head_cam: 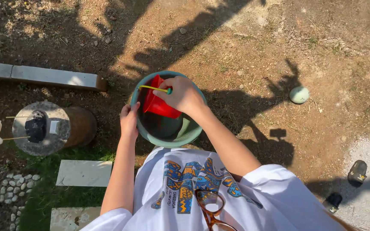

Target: Filling a bucket with water from a vat and using a ladle to water garden plants and a stone path.

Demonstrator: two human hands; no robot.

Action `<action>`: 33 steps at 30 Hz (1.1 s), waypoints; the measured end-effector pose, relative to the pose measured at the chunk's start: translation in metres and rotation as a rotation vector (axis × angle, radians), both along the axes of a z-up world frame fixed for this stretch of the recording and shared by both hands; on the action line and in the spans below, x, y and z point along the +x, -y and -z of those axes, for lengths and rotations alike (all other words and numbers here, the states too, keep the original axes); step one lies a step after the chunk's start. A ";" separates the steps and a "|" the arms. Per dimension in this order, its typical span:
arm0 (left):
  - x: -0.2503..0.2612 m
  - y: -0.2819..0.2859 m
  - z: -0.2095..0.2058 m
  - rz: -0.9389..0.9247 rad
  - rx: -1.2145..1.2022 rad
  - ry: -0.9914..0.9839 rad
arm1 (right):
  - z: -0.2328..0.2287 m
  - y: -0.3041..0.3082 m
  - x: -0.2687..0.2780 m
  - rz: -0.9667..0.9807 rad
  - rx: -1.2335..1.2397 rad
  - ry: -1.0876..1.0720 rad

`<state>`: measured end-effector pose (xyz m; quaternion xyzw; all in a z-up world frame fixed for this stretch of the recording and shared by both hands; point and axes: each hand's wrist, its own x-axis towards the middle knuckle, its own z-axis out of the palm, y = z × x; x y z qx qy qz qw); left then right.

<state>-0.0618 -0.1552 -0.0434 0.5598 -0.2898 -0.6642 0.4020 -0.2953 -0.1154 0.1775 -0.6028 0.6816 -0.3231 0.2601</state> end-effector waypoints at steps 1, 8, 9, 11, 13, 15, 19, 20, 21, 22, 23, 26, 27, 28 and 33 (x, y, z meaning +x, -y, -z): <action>-0.004 0.011 -0.001 0.005 0.000 0.052 | -0.003 0.020 -0.006 -0.016 0.061 0.010; -0.095 0.128 -0.093 -0.125 -0.586 0.579 | -0.003 0.159 -0.046 0.043 0.267 0.041; -0.108 0.142 -0.094 -0.133 -0.574 0.587 | 0.003 0.178 -0.055 0.030 0.276 0.043; -0.136 0.182 -0.096 -0.005 -0.369 -0.039 | 0.014 0.225 -0.073 0.071 0.086 0.115; -0.166 0.224 -0.106 0.118 -0.159 -0.187 | 0.024 0.268 -0.084 0.047 0.040 0.208; -0.200 0.277 -0.127 0.243 0.026 -0.353 | 0.029 0.322 -0.100 0.021 -0.027 0.286; -0.250 0.377 -0.168 0.293 0.044 -0.439 | 0.052 0.430 -0.137 0.052 0.179 0.583; -0.261 0.402 -0.175 0.288 0.019 -0.433 | 0.061 0.456 -0.151 -0.008 0.046 0.591; -0.272 0.419 -0.182 0.269 0.018 -0.440 | 0.056 0.479 -0.161 -0.025 0.055 0.585; -0.281 0.452 -0.192 0.286 -0.065 -0.417 | 0.047 0.517 -0.169 -0.037 0.021 0.735; -0.290 0.485 -0.202 0.302 -0.147 -0.393 | 0.038 0.556 -0.177 -0.052 -0.011 0.886; -0.311 0.557 -0.238 0.320 -0.180 -0.375 | -0.001 0.616 -0.203 -0.119 0.208 1.010; -0.312 0.575 -0.238 0.309 -0.154 -0.370 | -0.014 0.633 -0.206 -0.114 0.235 1.020; -0.317 0.599 -0.240 0.298 -0.160 -0.392 | -0.030 0.657 -0.212 -0.130 0.252 0.960; -0.331 0.721 -0.239 0.243 -0.134 -0.418 | -0.020 0.782 -0.234 -0.207 0.271 1.017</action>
